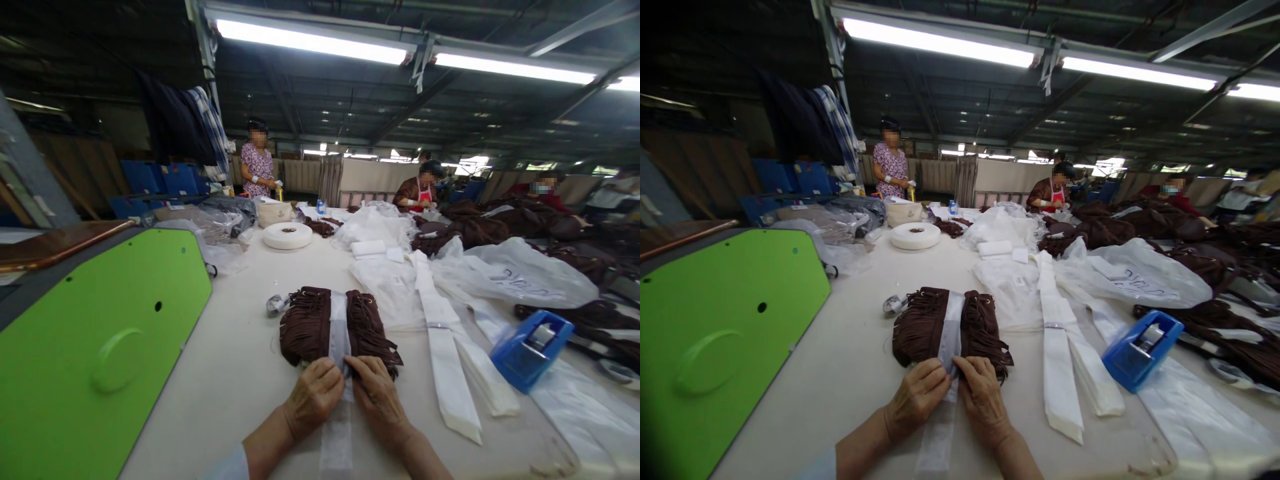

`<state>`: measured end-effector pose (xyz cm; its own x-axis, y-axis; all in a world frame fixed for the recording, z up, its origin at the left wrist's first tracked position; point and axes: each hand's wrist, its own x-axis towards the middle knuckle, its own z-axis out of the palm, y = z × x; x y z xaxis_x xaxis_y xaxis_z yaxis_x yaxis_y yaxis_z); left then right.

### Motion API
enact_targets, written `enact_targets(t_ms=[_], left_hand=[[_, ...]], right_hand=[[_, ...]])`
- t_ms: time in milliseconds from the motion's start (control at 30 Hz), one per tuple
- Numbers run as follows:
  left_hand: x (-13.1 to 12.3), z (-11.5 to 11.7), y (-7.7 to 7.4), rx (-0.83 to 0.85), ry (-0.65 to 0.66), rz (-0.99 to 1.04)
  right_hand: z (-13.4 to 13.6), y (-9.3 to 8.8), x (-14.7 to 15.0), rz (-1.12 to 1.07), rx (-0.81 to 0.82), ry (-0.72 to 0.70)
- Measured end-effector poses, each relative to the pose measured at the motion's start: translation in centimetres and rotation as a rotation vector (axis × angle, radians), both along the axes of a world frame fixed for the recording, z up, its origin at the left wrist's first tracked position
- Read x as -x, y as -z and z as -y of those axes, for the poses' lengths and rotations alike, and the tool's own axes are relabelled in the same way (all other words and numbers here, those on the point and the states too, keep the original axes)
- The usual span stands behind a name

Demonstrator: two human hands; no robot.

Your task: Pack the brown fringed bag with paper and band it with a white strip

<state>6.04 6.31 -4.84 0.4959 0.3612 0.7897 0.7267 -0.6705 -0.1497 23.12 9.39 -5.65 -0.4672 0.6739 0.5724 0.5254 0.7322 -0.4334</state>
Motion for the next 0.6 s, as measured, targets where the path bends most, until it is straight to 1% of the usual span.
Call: enact_targets(t_ms=[100,167,300,400,467,500,600], left_hand=[[-0.1,0.0,0.1,-0.008,0.007,-0.02],[-0.2,0.1,0.2,-0.023,0.009,-0.01],[-0.1,-0.1,1.1,-0.112,0.007,0.018],[0.0,-0.7,2.0,-0.153,0.034,0.064],[-0.1,-0.8,2.1,-0.123,0.045,0.066],[-0.1,-0.6,2.0,-0.089,0.048,0.05],[0.3,0.4,0.7,0.114,0.077,-0.051]], right_hand=[[-0.1,-0.4,-0.1,-0.013,0.074,-0.03],[0.1,-0.7,0.0,0.017,0.084,-0.01],[0.4,-0.3,0.9,0.081,-0.01,0.127],[-0.2,0.3,1.2,0.111,-0.094,0.16],[-0.4,0.5,1.1,0.128,-0.131,0.158],[-0.3,0.5,1.1,0.13,-0.143,0.156],[-0.2,0.6,0.9,0.104,-0.178,0.133]])
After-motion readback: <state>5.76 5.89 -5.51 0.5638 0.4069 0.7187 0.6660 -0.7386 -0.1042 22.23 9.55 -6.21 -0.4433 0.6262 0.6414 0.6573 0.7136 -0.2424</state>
